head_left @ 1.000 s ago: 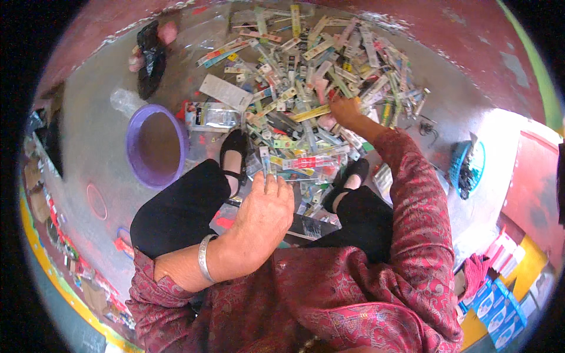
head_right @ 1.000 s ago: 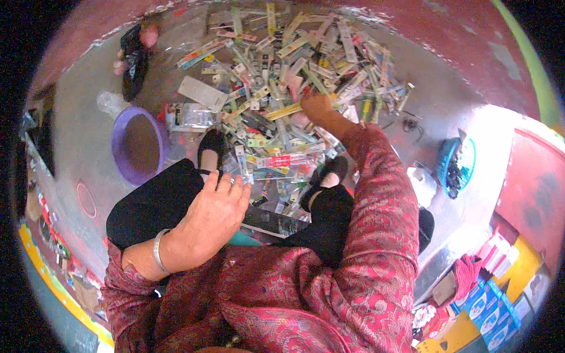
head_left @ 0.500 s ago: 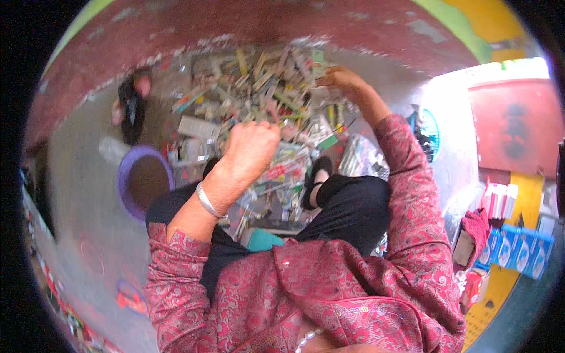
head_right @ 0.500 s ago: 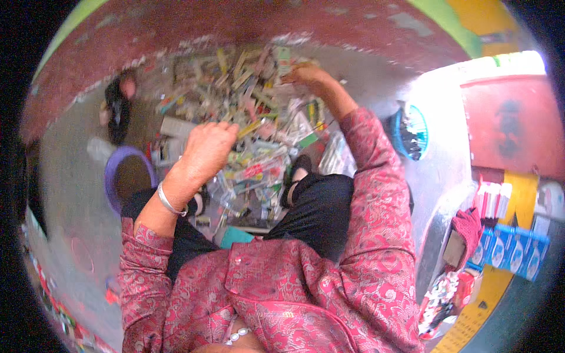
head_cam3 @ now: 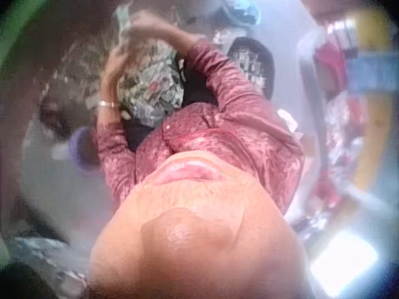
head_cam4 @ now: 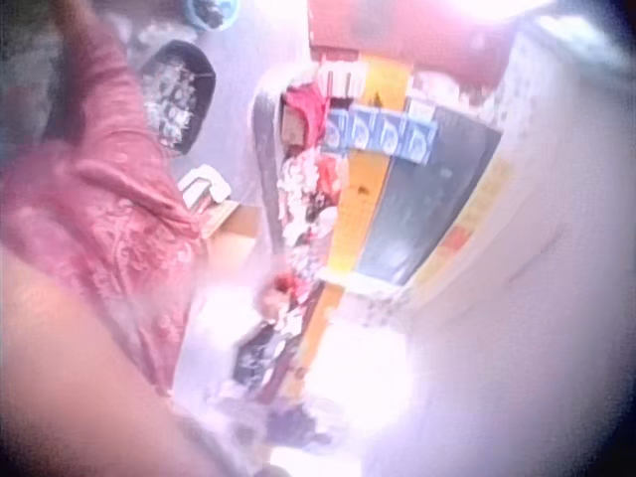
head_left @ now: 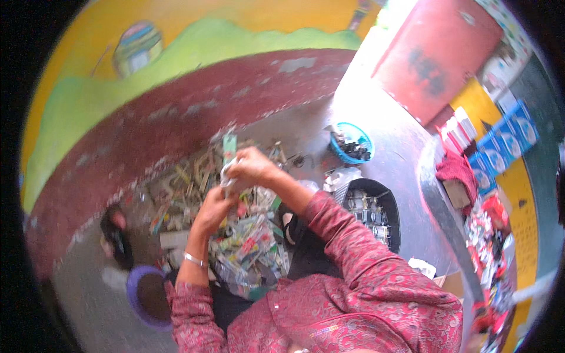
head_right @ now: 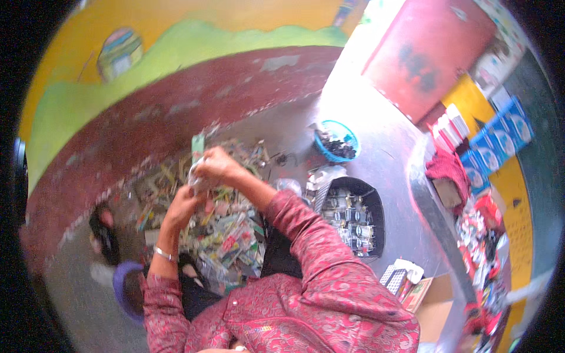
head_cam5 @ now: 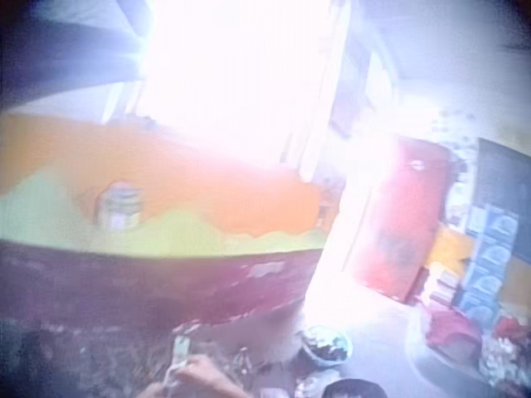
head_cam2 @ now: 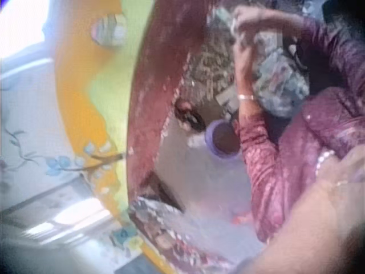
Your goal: The person sorts through a large pile of plastic-wrapped items on the floor, picks up specific narrow tubes by hand, and places them into a plastic bag.
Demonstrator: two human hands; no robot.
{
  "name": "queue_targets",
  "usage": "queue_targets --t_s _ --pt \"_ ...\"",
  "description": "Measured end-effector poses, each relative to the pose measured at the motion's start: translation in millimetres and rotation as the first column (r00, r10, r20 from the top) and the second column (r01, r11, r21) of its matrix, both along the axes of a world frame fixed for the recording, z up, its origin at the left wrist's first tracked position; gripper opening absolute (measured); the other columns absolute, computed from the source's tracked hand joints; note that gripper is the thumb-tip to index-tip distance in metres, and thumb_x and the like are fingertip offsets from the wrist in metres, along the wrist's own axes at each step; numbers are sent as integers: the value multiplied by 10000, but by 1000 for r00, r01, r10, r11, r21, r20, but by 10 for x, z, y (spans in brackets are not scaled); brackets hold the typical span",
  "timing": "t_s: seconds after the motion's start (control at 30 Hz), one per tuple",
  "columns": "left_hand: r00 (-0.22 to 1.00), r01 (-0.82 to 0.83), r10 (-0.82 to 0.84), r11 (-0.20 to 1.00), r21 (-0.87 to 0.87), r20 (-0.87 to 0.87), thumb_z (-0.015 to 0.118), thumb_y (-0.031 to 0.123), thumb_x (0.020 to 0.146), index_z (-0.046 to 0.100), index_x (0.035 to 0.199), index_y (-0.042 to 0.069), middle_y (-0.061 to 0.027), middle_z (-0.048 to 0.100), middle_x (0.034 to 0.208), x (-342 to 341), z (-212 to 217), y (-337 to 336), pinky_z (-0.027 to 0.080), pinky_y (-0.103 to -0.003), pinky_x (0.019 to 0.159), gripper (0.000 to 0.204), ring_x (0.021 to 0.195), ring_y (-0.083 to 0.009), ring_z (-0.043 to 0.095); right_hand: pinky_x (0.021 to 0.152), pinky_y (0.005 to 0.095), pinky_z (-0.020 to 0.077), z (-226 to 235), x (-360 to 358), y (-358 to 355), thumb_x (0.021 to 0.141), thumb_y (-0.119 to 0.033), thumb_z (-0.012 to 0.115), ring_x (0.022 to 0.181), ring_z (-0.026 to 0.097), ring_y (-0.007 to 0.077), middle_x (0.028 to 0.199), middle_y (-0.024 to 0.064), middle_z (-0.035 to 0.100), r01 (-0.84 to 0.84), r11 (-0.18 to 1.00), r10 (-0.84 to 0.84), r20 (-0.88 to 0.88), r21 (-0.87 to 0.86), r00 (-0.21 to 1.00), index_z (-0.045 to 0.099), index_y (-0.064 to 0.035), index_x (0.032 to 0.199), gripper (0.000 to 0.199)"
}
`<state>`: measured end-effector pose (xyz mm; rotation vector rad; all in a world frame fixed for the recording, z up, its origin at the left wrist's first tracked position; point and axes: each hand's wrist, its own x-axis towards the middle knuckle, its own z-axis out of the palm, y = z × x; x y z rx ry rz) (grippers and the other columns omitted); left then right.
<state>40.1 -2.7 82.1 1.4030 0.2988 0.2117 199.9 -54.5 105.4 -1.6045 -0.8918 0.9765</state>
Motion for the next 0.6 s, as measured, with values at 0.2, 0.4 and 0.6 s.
queue_targets --t_s 0.2,0.4,0.6 --pt "985 159 -168 976 -148 -51 509 129 844 467 1097 -75 -122 612 764 9 72 -41 472 -255 580 328 599 -142 576 501 265 397 15 278 -82 610 -101 600 552 493 100 645 31 569 64 984 -11 -302 167 953 607 -14 684 114" --pt "971 185 -195 979 -82 -139 483 140 871 454 1102 -75 -140 617 782 133 -36 -92 463 -240 586 317 611 -137 582 484 256 393 -68 447 -141 615 -66 614 533 492 97 604 23 547 146 986 -129 -172 86 977 599 -4 687 97" --pt "987 98 -126 961 -259 -95 519 97 829 383 1157 -53 -161 617 757 144 -98 -107 489 -240 511 386 575 -154 591 488 281 422 8 649 -194 662 -102 595 536 524 112 628 36 579 503 830 -485 -133 242 864 615 -31 646 76"
